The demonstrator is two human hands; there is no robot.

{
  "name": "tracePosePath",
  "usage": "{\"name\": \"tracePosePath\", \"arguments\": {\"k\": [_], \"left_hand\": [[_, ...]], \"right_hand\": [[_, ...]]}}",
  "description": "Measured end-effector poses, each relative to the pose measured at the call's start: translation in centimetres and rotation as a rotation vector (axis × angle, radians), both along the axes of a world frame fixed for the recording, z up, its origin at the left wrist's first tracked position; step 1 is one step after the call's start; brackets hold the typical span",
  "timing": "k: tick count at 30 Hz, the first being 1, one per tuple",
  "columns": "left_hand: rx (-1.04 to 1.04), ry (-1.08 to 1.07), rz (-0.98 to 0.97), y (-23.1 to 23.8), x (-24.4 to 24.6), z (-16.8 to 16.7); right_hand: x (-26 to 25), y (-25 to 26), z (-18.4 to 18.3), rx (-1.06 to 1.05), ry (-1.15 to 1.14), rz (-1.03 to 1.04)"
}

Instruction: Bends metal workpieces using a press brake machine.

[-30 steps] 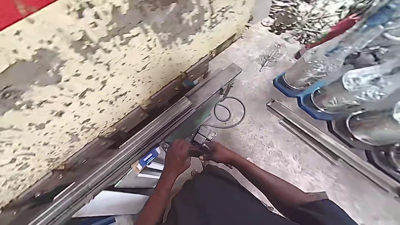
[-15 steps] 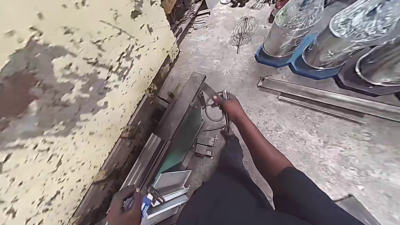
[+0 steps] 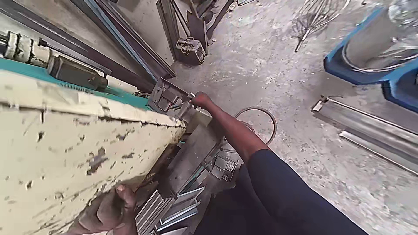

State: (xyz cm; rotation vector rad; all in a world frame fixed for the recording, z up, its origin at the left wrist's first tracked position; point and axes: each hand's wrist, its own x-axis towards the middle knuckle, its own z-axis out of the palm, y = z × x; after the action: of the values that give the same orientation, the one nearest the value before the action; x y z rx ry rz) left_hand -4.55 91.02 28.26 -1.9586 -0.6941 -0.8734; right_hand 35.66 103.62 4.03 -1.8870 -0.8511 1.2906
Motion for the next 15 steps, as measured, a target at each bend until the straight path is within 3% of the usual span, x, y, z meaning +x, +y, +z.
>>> {"name": "tracePosePath", "arguments": {"k": [7, 9, 12, 15], "left_hand": [[0.018, 0.055, 0.133, 0.0, -0.2, -0.9], [0.021, 0.044, 0.148, 0.1, -0.4, -1.2], [0.041, 0.012, 0.165, 0.1, -0.9, -1.4], [-0.003, -0.012, 0.152, -0.1, -0.6, -1.3]], "right_hand": [[-4.5, 12.1, -2.7, -0.075, -0.080, 0.187], [-5.6, 14.1, -3.3, -0.012, -0.043, 0.257], [-6.3, 15.0, -2.5, 0.068, 0.059, 0.278], [-4.6, 12.5, -0.7, 0.172, 0.042, 0.182]]}}
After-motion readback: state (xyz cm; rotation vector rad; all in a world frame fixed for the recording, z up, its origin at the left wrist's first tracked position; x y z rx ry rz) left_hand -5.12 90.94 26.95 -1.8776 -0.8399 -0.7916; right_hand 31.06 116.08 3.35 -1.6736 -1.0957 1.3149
